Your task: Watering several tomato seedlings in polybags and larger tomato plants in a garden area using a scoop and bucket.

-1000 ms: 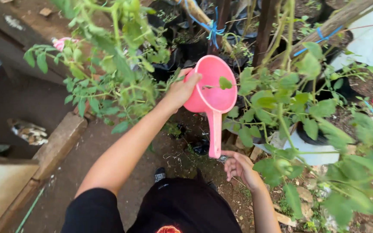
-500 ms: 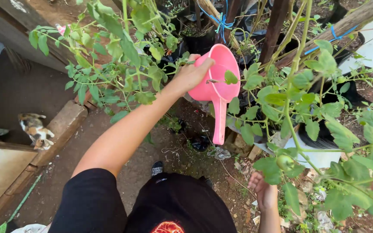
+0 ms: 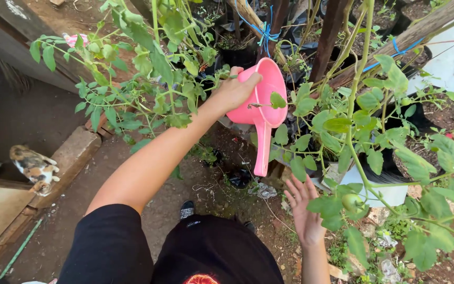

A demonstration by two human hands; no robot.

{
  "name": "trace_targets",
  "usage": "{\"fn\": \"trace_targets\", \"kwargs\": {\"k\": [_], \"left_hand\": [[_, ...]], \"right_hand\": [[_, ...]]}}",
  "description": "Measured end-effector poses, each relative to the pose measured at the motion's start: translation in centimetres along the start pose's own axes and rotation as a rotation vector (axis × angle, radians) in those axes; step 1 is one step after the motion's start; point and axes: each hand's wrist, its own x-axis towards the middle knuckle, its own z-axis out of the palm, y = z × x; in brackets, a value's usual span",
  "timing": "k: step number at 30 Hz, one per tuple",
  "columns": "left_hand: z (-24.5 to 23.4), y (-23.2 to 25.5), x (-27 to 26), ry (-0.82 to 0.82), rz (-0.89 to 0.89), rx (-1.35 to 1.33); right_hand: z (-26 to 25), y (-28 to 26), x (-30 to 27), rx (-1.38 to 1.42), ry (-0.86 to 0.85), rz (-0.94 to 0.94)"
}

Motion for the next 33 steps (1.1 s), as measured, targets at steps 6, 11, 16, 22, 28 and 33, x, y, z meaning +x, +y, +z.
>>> {"fn": "trace_targets", "kwargs": {"k": [6, 11, 16, 22, 28, 33], "left_hand": [[0.0, 0.3, -0.2, -0.037, -0.060, 0.009], [1.1, -1.7, 1.2, -0.054, 0.211, 0.175], [1.2, -1.1, 1.2, -0.031, 0.090, 0.081], [1.2, -1.0, 0.4, -0.058, 0.256, 0.311], [2.8, -3.2, 2.4, -0.025, 0.346, 0.444], [4.1, -5.3, 1.8, -0.057, 0.223, -0.188]], "right_hand": [[1.5, 1.2, 0.9, -0.015, -0.092, -0.019], [2.7, 1.4, 1.6, 0.012, -0.068, -0.016], [4.0, 0.2, 1.3, -0.045, -0.147, 0.003], [3.6, 0.5, 1.1, -0.050, -0.154, -0.017], [3.6, 0.4, 0.9, -0.082, -0.166, -0.019], [-0.7, 4.2, 2.0, -0.219, -0.087, -0.046]]}}
